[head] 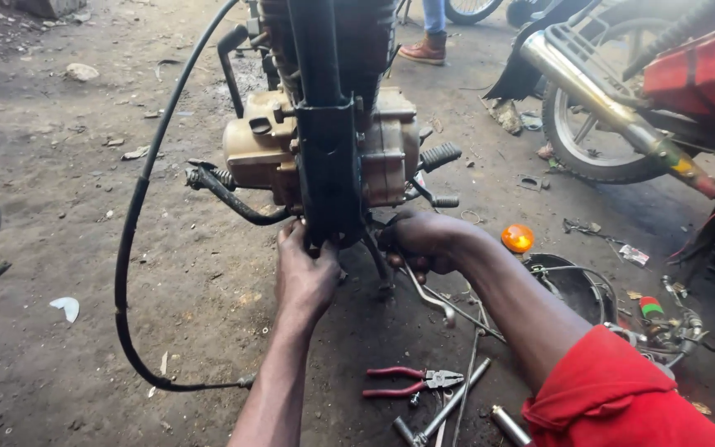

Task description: Repairing a motorcycle engine and frame using various hand tools like wrenches and pliers

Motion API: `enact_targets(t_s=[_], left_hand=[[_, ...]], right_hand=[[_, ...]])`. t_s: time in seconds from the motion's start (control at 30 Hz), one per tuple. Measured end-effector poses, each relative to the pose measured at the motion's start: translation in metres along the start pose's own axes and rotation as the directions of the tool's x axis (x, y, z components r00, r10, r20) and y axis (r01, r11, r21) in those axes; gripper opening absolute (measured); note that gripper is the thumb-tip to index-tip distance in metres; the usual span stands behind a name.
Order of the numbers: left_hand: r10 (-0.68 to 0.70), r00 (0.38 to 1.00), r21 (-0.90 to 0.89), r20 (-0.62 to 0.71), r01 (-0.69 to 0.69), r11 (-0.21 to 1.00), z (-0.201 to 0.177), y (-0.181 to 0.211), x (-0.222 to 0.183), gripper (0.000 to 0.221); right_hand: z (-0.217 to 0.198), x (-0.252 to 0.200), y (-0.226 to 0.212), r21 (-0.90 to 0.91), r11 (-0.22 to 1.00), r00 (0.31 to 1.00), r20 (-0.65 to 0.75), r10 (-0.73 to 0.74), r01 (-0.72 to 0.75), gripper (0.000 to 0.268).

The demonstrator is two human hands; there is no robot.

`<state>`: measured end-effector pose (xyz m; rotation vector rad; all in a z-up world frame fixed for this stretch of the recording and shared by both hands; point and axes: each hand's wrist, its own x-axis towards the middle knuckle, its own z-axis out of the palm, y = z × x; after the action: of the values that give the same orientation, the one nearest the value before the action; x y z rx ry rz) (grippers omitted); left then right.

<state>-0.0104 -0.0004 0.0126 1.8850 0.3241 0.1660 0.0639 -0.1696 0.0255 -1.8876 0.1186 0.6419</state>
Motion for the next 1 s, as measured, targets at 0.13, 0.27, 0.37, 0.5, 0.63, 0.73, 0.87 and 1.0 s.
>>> enact_targets(t_s=[0.13,0.27,0.37,0.5,0.63,0.73,0.87,1.0], left_hand=[[-0.003,1.000,-0.002,0.014,0.003,1.000,0.002,-0.007,0.007,0.057],[-0.014,1.000,0.014,0.016,0.014,1.000,0.008,-0.018,0.019,0.056],[-0.014,1.000,0.025,0.021,0.014,1.000,0.004,-0.009,0.014,0.056],[-0.033,0.999,0.024,0.027,0.032,0.999,-0.002,0.005,0.005,0.058],[-0.031,0.999,0.049,0.033,0.029,0.998,-0.004,0.007,0.002,0.058],[-0.021,0.999,0.024,0.040,0.020,1.000,-0.001,0.003,0.002,0.057],[-0.001,0.999,0.017,0.043,0.000,1.000,-0.006,0.005,-0.001,0.058],[-0.004,0.999,0.042,0.038,0.002,0.999,-0.003,-0.001,0.003,0.058]], right_hand=[[-0.014,0.026,0.029,-0.036,0.998,0.994,-0.102,0.051,-0.055,0.026],[-0.005,0.050,0.061,-0.294,0.936,0.976,-0.035,-0.214,0.194,0.026],[-0.010,0.092,0.081,-0.409,0.822,0.900,0.000,-0.436,0.398,0.024],[0.013,0.050,0.056,-0.450,0.794,0.821,-0.199,-0.535,0.408,0.022],[0.011,0.083,0.066,-0.449,0.842,0.853,-0.269,-0.447,0.300,0.037],[0.008,0.079,0.060,-0.498,0.725,0.824,-0.035,-0.566,0.476,0.021],[-0.001,0.017,0.006,-0.048,0.997,0.998,-0.031,0.053,-0.054,0.022],[-0.024,0.055,0.039,-0.068,0.998,0.988,-0.155,0.007,-0.018,0.018]])
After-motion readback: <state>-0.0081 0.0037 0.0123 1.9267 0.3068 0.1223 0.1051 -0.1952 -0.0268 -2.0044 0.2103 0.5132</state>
